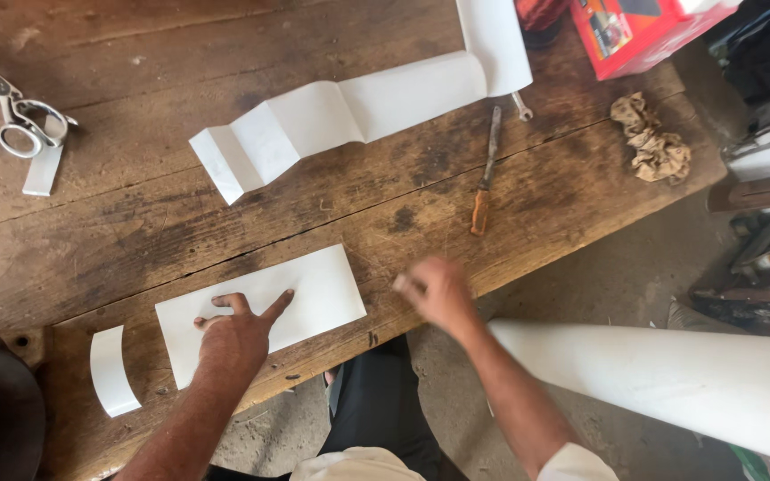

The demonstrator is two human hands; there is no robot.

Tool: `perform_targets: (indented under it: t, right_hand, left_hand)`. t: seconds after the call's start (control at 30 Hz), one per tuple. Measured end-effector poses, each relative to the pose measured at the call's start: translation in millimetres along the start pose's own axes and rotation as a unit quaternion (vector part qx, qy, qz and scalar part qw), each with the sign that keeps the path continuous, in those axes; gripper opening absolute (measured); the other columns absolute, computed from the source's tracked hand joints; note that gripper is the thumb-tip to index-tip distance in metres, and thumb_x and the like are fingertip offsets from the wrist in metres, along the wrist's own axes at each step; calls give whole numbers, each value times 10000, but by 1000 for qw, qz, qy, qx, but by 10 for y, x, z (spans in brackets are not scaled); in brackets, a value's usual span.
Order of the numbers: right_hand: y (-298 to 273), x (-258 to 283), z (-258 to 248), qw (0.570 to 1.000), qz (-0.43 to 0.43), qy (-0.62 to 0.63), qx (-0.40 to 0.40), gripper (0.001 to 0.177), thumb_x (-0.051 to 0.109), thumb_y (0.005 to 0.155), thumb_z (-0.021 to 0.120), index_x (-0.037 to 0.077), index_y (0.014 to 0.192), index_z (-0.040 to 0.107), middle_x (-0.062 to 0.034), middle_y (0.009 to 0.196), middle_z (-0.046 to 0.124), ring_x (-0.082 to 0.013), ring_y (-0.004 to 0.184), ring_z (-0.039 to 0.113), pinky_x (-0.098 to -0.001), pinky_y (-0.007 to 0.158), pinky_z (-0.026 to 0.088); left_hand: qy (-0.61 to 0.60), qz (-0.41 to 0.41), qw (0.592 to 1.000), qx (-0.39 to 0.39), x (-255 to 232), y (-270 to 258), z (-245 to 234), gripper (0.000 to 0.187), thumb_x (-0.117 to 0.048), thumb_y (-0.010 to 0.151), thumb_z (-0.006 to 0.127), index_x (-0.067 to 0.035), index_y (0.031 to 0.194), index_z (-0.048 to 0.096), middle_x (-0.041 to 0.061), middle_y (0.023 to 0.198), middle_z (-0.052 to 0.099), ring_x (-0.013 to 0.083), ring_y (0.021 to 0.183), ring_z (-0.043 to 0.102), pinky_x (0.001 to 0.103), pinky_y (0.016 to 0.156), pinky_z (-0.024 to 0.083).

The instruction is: The person folds a long strip of white paper on a wooden table and uses a knife to cut it into smaller rectangular pieces. The person repeatedly folds and cuts the paper, stacking the cut pieces on the table.

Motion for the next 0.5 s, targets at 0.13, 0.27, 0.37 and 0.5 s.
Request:
perform_targets:
  t: [0.13, 0.27, 0.37, 0.5]
  right_hand:
    - [512, -1017, -422, 847, 125, -439, -271, 438, 610, 848, 598, 213, 962, 743, -154, 1060, 754, -374, 992, 685, -517, 881, 573]
    - [568, -1458, -286, 928, 222, -245, -174, 360, 381, 918, 714, 58, 1073, 749, -177, 1061, 722, -382, 990, 659, -574, 804, 532]
    - [368, -1286, -117, 932, 256, -240, -92, 300, 370, 994, 710, 72, 1004, 743, -118, 1003, 731, -314, 988, 672, -531, 889, 511]
    - [-8, -790, 17, 940, 224, -248, -66, 356, 424, 922, 736, 78, 840, 765, -107, 918, 740, -319, 948, 671, -543, 866, 485]
  left_hand:
    - [-14, -12, 1000, -11, -23, -33, 41, 863, -141, 1065, 483, -489, 1638, -61, 503, 1412, 365, 581, 1017, 674, 303, 483, 626]
    - [-13, -22, 1000, 0, -34, -23, 29, 855, -120, 1063, 467, -478, 1636, -58, 484, 1438, 323, 622, 1097, 622, 290, 482, 624]
    - [-7, -20, 1000, 14, -43, -1, 24, 893, -5, 1054, 444, -452, 1650, -47, 451, 1529, 237, 608, 1172, 591, 243, 476, 640]
    - [-17, 11, 1000, -9, -68, 3, 23, 864, -21, 1008, 468, -428, 1638, 39, 265, 1673, 68, 542, 1407, 347, 444, 800, 610]
Point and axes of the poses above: each hand's wrist, its own y-axis towards the middle knuckle, its own z-axis out of the palm, x = y × z, the point moved 4 cm from there along y, towards the middle knuckle
